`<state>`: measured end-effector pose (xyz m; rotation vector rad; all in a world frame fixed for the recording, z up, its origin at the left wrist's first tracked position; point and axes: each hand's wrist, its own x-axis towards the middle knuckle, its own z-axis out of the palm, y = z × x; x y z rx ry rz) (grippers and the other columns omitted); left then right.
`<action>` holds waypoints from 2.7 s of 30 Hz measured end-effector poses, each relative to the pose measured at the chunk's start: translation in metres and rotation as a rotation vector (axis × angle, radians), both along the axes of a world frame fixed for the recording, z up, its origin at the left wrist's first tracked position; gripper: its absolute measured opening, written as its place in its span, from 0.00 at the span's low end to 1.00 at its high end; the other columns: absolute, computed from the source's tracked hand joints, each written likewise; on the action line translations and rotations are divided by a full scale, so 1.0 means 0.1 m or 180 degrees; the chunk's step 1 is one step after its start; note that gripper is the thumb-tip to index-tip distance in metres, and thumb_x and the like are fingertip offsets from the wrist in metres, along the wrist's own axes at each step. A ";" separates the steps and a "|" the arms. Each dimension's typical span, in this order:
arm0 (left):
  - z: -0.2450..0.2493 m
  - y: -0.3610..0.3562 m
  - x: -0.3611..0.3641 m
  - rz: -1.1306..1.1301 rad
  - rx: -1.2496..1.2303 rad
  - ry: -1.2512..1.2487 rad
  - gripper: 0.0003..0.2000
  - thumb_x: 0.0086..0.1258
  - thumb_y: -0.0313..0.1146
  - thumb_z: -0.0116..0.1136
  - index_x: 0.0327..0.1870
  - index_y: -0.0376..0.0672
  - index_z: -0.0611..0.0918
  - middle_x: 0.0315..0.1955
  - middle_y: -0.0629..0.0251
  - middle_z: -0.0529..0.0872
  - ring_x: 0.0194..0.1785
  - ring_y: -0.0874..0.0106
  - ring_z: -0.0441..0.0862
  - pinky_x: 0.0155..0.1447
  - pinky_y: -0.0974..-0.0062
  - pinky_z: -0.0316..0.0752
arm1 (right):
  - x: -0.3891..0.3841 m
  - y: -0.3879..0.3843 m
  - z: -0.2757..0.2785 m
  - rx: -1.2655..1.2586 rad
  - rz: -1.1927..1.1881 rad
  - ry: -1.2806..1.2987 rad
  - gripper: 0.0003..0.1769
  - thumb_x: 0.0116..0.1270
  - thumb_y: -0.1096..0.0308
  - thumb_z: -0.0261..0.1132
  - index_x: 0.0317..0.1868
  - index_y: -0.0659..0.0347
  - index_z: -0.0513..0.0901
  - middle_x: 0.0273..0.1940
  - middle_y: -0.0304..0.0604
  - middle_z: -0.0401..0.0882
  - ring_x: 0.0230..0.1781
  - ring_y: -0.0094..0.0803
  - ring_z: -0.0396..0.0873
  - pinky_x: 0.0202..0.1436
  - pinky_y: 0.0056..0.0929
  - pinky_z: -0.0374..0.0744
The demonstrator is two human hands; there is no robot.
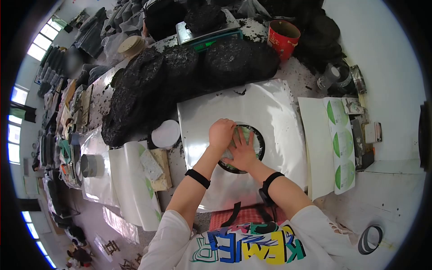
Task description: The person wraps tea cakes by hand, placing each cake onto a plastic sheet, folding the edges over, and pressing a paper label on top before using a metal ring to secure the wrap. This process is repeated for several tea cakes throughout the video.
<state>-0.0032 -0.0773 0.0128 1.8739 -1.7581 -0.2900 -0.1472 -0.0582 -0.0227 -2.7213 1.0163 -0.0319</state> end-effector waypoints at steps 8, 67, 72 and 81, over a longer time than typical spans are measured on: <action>0.85 0.87 -0.43 -0.0986 -0.0685 -0.0428 0.11 0.57 0.30 0.57 0.41 0.52 0.84 0.32 0.70 0.85 0.37 0.67 0.82 0.39 0.68 0.79 | 0.03 0.11 -0.15 -0.0331 0.0034 -0.0283 0.34 0.65 0.46 0.58 0.68 0.53 0.69 0.73 0.53 0.58 0.74 0.48 0.56 0.73 0.61 0.52; -1.03 2.96 0.45 -0.0482 0.1118 0.0334 0.10 0.53 0.41 0.69 0.30 0.51 0.80 0.35 0.74 0.80 0.44 0.67 0.75 0.50 0.63 0.67 | -1.77 -0.39 -0.69 0.2878 -0.2577 -0.2011 0.34 0.53 0.76 0.50 0.66 0.61 0.69 0.43 0.36 0.75 0.39 0.25 0.68 0.44 0.21 0.68; -0.97 2.74 0.61 -0.1422 0.1218 0.0286 0.08 0.63 0.42 0.62 0.34 0.48 0.83 0.28 0.70 0.82 0.42 0.67 0.77 0.49 0.63 0.70 | -1.76 -0.31 -0.72 0.2883 -0.3120 -0.2140 0.30 0.52 0.74 0.51 0.59 0.62 0.75 0.38 0.36 0.74 0.37 0.26 0.68 0.43 0.22 0.68; -0.40 2.61 0.54 -0.1234 0.2114 0.0110 0.13 0.60 0.35 0.63 0.47 0.50 0.81 0.52 0.59 0.78 0.55 0.58 0.76 0.53 0.63 0.73 | -1.78 -0.31 -0.81 0.2725 -0.2963 -0.2135 0.31 0.56 0.74 0.49 0.63 0.63 0.73 0.41 0.39 0.77 0.39 0.28 0.71 0.47 0.25 0.70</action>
